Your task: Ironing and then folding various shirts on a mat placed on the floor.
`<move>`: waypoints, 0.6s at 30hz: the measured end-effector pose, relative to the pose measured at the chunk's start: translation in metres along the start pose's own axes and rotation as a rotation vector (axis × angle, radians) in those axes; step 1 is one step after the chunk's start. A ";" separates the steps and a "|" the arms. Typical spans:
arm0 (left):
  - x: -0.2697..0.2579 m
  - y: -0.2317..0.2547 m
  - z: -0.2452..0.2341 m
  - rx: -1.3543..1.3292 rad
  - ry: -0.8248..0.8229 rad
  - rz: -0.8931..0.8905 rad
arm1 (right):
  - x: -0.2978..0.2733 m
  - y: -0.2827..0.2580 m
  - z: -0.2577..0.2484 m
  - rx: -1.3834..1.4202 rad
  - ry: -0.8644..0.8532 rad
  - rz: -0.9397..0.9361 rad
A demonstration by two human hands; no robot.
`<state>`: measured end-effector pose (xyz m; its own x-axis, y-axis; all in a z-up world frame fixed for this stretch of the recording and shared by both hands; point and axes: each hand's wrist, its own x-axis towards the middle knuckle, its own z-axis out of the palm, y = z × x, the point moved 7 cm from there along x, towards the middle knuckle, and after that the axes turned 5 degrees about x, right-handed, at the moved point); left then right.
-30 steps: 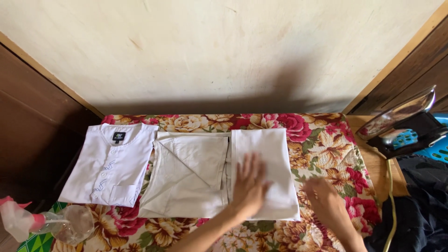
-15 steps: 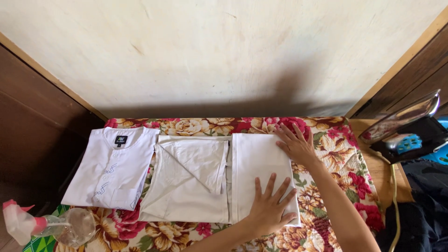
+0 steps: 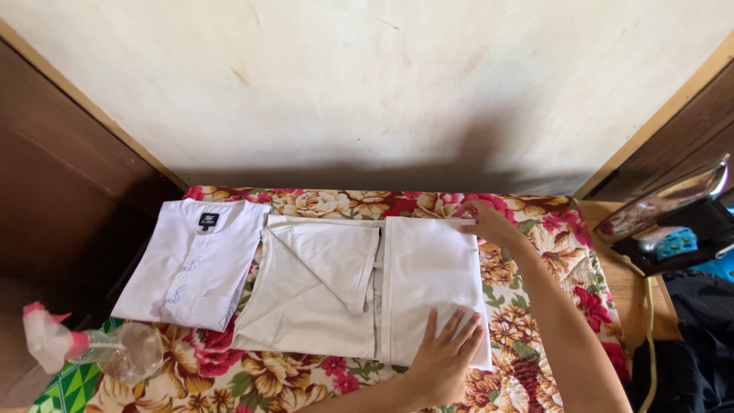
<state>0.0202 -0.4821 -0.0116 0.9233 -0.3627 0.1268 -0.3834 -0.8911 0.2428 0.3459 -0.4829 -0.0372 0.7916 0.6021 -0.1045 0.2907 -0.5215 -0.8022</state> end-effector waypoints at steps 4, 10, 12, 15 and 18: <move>-0.012 -0.019 0.007 0.172 -0.135 -0.134 | -0.014 -0.012 0.009 0.406 -0.155 0.149; -0.022 -0.009 0.027 0.070 0.157 -0.126 | -0.045 0.011 -0.025 0.213 -0.087 0.058; -0.015 0.019 0.023 0.055 0.133 -0.081 | -0.066 0.047 -0.053 0.197 -0.101 0.029; -0.013 0.056 0.035 0.026 0.107 0.029 | -0.130 0.087 -0.094 0.126 -0.170 0.098; -0.008 0.074 0.056 -0.017 0.145 0.121 | -0.173 0.119 -0.120 0.120 -0.246 0.191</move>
<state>-0.0146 -0.5602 -0.0481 0.8576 -0.4226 0.2932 -0.4929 -0.8381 0.2337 0.3078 -0.7221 -0.0437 0.6682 0.6359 -0.3863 0.0732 -0.5728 -0.8164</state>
